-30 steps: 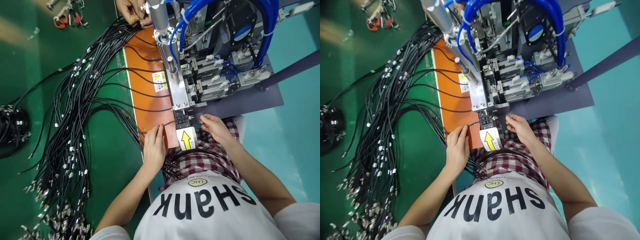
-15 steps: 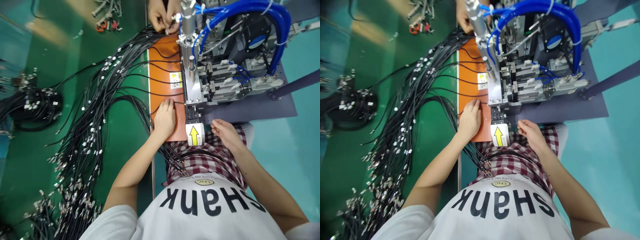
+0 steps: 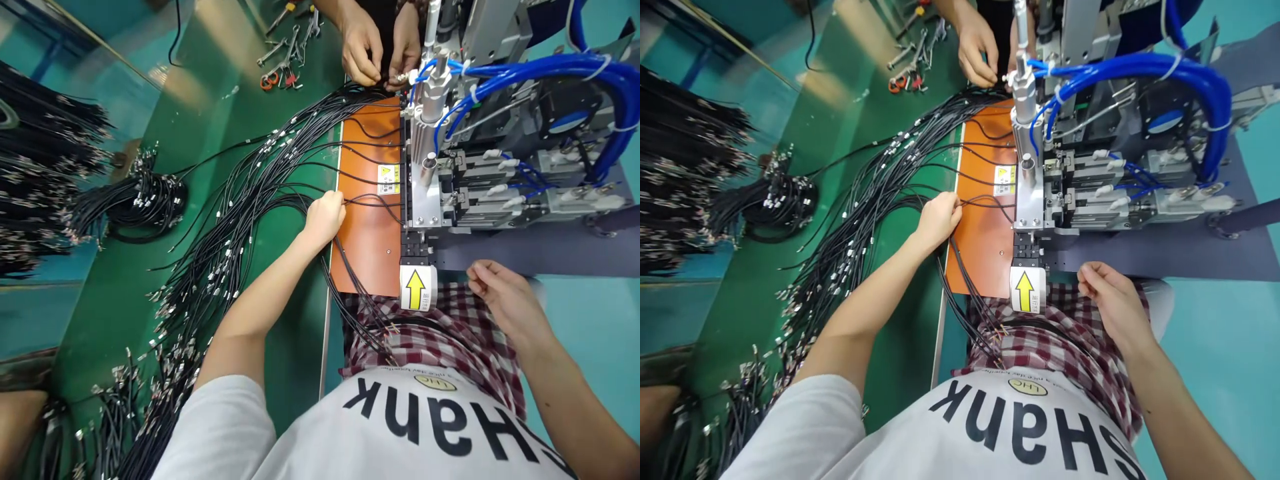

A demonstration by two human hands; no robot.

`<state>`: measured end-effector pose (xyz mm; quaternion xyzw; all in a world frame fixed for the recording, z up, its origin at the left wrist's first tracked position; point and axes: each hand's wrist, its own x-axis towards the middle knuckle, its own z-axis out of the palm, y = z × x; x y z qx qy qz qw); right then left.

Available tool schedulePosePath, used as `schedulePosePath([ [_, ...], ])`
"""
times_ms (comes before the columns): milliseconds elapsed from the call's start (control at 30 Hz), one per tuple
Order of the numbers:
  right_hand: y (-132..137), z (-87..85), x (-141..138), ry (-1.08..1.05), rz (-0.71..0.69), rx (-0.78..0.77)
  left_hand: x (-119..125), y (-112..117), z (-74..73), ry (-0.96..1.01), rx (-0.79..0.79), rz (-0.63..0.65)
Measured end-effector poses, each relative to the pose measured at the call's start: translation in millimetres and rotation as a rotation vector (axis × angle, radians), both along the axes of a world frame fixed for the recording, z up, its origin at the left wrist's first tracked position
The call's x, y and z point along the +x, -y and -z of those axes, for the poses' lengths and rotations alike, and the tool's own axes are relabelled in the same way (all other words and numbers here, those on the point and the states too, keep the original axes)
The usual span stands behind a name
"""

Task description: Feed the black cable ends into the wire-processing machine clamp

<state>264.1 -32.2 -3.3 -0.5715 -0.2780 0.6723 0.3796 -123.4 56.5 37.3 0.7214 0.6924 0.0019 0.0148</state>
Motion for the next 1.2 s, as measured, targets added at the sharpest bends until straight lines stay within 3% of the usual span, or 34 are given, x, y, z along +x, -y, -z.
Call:
schedulePosePath([
  [100,-0.6,-5.9,-4.0,0.005,-0.026,0.024,8.4,-19.2,7.0,0.055,0.075,-0.034],
  [200,1.8,-9.1,-1.6,0.035,-0.034,0.031,10.5,-4.6,-2.9,0.131,0.109,0.059],
  [267,3.1,-11.8,0.4,0.064,-0.028,0.035,13.0,19.8,-13.0,0.202,0.071,0.259],
  [367,2.6,-19.1,-1.7,0.092,-0.039,0.061,26.1,57.9,-23.5,0.339,-0.106,0.668],
  [467,0.5,-28.3,-9.5,0.108,-0.081,0.089,42.4,78.8,-26.7,0.388,-0.256,0.811],
  [567,1.5,-34.9,-15.9,0.120,-0.132,0.102,47.0,82.2,-33.0,0.440,-0.410,0.774],
  [667,7.1,-37.7,-18.0,0.126,-0.169,0.112,44.1,81.5,-48.5,0.592,-0.544,0.731],
  [800,13.9,-41.5,-23.7,0.187,-0.272,0.168,59.6,86.4,-65.3,0.581,-0.428,0.688],
  [933,12.4,-45.1,-33.8,0.197,-0.363,0.236,87.8,91.9,-51.7,0.682,-0.387,0.785],
  [1100,9.6,-43.7,-44.1,0.276,-0.386,0.333,87.3,95.4,-25.1,0.773,-0.236,0.440],
  [1200,8.3,-45.0,-56.0,0.344,-0.407,0.425,84.5,98.6,-24.3,0.783,-0.215,0.400],
])
